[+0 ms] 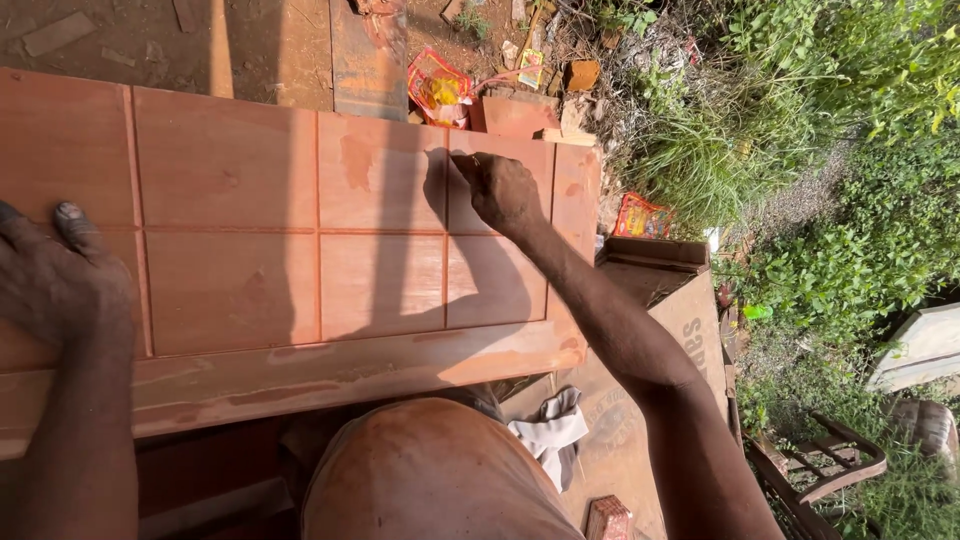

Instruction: The person sands the surface and grooves of a wooden door panel by hand using sandpaper, moving the paper across various sections of the wood.

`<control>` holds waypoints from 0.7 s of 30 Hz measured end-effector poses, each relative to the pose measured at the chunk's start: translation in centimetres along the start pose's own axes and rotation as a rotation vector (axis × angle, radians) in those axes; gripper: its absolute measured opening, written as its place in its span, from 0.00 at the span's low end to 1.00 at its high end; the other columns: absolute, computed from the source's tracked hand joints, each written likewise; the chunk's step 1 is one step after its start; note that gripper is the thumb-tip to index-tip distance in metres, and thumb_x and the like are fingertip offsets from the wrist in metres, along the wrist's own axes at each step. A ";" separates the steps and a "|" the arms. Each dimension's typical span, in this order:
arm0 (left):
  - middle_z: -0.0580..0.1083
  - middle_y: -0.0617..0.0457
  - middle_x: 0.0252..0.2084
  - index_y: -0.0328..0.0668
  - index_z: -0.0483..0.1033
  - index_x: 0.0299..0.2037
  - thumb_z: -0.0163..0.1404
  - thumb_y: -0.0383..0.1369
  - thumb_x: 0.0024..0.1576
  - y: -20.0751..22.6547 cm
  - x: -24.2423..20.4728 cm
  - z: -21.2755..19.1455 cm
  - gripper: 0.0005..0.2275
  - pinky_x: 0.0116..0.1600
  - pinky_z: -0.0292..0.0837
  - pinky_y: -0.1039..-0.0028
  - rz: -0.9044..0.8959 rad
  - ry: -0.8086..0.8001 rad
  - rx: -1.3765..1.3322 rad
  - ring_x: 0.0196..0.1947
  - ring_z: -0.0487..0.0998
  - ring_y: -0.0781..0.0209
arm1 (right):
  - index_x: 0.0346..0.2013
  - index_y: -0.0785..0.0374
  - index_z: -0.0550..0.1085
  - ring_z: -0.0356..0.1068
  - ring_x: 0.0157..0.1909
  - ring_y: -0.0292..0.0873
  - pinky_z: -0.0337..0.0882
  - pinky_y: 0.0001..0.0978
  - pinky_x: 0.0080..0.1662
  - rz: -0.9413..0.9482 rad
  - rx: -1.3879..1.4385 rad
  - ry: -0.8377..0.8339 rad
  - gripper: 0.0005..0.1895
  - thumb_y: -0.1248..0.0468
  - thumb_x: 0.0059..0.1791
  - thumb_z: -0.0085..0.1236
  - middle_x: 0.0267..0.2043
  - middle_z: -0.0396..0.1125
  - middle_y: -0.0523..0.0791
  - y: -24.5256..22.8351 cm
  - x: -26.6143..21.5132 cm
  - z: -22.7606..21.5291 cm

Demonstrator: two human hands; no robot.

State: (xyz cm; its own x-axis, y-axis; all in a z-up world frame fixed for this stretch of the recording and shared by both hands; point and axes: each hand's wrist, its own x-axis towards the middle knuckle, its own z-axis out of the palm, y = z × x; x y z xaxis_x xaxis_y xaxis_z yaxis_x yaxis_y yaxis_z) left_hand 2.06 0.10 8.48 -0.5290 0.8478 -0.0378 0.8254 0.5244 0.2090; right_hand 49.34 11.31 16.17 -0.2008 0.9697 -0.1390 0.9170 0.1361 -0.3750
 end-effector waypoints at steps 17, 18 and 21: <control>0.46 0.33 0.79 0.27 0.46 0.78 0.40 0.43 0.77 5.0 -0.5 -8.0 0.29 0.77 0.34 0.38 0.011 -0.070 -0.205 0.78 0.41 0.34 | 0.65 0.62 0.70 0.62 0.68 0.52 0.63 0.47 0.65 -0.675 -0.136 -0.139 0.28 0.64 0.48 0.59 0.62 0.67 0.49 -8.9 -12.7 2.3; 0.45 0.33 0.79 0.27 0.46 0.78 0.39 0.42 0.76 4.9 -0.3 -7.8 0.28 0.78 0.33 0.38 0.003 -0.075 -0.220 0.78 0.41 0.34 | 0.64 0.63 0.70 0.61 0.69 0.53 0.62 0.48 0.66 -0.683 -0.141 -0.124 0.28 0.63 0.49 0.59 0.62 0.67 0.50 -8.8 -13.2 2.6; 0.48 0.33 0.77 0.27 0.48 0.75 0.40 0.42 0.75 4.0 -0.3 -6.6 0.27 0.75 0.37 0.40 -0.008 -0.052 -0.251 0.76 0.44 0.33 | 0.66 0.61 0.70 0.62 0.69 0.47 0.62 0.46 0.63 -0.664 -0.287 -0.199 0.31 0.63 0.46 0.56 0.65 0.68 0.49 -7.5 -15.3 1.6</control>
State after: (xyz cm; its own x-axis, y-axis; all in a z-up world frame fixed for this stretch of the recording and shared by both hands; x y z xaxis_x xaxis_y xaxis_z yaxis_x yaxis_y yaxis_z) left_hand 4.25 1.38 15.78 -0.5192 0.8499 -0.0897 0.7430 0.5008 0.4441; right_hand 44.98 -4.85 19.67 -0.7770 0.6137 -0.1399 0.6294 0.7541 -0.1874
